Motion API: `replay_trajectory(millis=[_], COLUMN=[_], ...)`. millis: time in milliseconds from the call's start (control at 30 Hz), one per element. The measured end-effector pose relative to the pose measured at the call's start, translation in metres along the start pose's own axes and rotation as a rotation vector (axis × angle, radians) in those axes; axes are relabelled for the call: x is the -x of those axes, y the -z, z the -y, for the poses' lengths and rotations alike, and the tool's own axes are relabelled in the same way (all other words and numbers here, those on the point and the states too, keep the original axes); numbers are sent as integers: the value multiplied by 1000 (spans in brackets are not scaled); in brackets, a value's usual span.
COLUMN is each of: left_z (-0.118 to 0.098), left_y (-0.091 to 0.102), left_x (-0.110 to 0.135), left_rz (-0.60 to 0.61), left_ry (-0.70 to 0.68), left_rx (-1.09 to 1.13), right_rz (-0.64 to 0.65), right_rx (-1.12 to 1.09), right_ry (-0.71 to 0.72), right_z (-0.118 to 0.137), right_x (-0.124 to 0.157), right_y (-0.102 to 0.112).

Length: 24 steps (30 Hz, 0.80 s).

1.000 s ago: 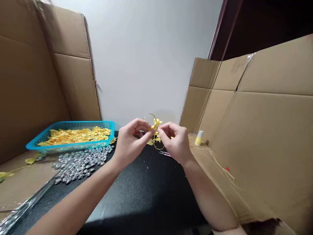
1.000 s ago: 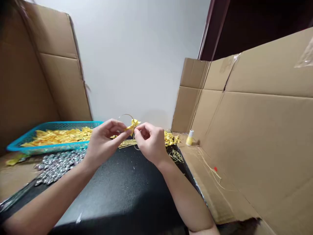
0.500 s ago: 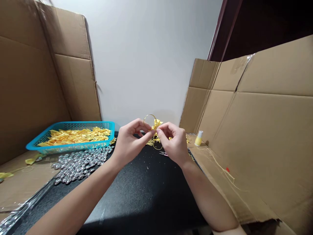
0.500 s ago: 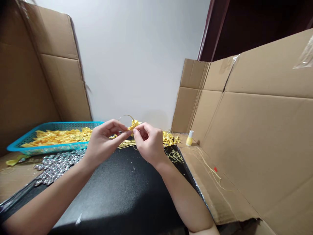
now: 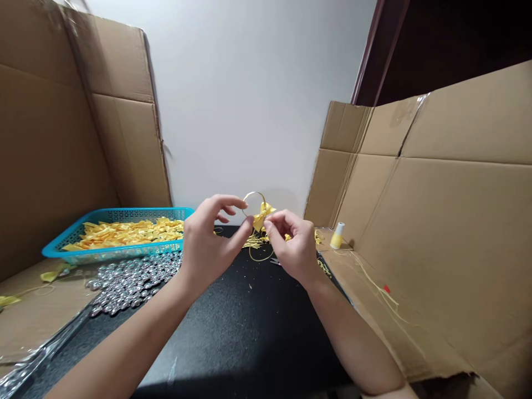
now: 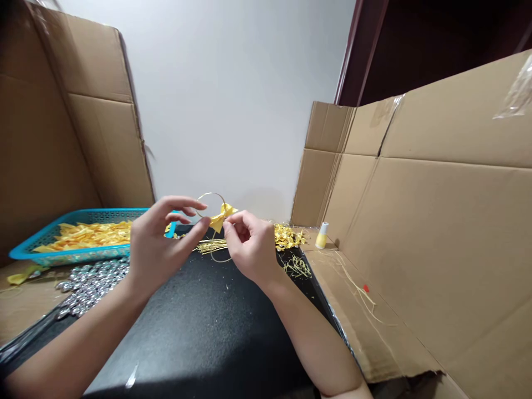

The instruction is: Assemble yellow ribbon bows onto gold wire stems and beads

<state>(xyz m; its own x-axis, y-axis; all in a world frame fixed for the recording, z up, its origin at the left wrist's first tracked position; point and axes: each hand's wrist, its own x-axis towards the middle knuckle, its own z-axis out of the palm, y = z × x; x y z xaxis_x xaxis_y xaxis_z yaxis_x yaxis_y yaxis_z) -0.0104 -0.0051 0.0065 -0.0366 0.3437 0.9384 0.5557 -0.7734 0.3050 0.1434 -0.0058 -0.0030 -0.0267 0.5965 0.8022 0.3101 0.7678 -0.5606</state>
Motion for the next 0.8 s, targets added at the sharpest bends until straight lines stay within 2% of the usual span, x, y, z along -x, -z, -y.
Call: replay_trajectory(millis=[133,200,267,433,800], left_z=[-1,0,2,5,7], left_y=[4,8,10,10,5], left_x=[-5,-8,-10,-11,-13], left_rz=[-98,-83,-51,-6,69], left_ry=[-277,-401,-456,-469,-384], left_rx=[-210,-335,-408,-437,-305], right_rz=[8,10,8,6,7], right_rx=[0,-2,0,5,-14], right_ry=[0,1,-2,-12,-19], right_z=[2,3,2,3,3], right_x=[0,0,0,1,3], right_y=[0,0,0,-1,-4])
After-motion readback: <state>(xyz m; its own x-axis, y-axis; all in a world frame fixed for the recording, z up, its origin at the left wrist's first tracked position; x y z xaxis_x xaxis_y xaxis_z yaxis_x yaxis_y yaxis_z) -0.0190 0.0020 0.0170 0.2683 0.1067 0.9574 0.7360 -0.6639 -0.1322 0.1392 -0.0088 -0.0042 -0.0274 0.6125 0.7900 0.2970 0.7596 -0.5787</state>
